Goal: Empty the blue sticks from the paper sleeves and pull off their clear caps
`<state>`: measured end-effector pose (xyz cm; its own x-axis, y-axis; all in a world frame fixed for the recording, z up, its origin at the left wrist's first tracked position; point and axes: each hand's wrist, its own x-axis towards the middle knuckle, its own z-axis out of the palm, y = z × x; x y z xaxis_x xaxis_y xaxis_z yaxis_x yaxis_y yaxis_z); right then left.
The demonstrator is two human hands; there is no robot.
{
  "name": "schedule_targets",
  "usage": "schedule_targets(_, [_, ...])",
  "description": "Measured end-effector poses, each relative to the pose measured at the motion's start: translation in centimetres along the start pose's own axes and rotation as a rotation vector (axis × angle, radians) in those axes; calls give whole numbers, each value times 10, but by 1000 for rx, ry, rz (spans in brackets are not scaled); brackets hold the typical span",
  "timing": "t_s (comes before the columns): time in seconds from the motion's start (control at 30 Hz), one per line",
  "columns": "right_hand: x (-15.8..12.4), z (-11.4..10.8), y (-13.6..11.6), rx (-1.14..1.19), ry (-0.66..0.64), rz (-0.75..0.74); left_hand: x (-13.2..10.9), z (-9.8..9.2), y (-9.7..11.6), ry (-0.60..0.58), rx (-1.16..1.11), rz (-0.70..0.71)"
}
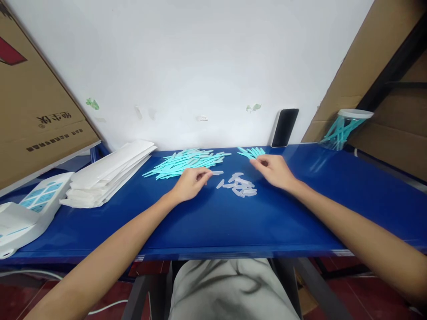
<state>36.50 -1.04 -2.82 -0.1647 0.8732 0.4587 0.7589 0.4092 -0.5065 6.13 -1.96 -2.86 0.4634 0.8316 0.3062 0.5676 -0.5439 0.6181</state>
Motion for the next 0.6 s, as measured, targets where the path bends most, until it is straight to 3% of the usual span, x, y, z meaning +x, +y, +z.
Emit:
schedule_targets(0.1, [9,-5,27,-157,48,106,-3,8,9,-144,163,98])
schedule_targets(0.2, [14,-7,46,-310,68,142,-4,10,12,-185,304,137])
schedule_targets(0.37, [19,-4,60,-315,43,244,-4,7,7,-74,440,106])
schedule_targets(0.5, [19,-5,62,-247,161,286,-2,3,-3,63,641,68])
schedule_targets(0.6, [18,-9,59,-202,241,311,-1,0,-16,41,763,41])
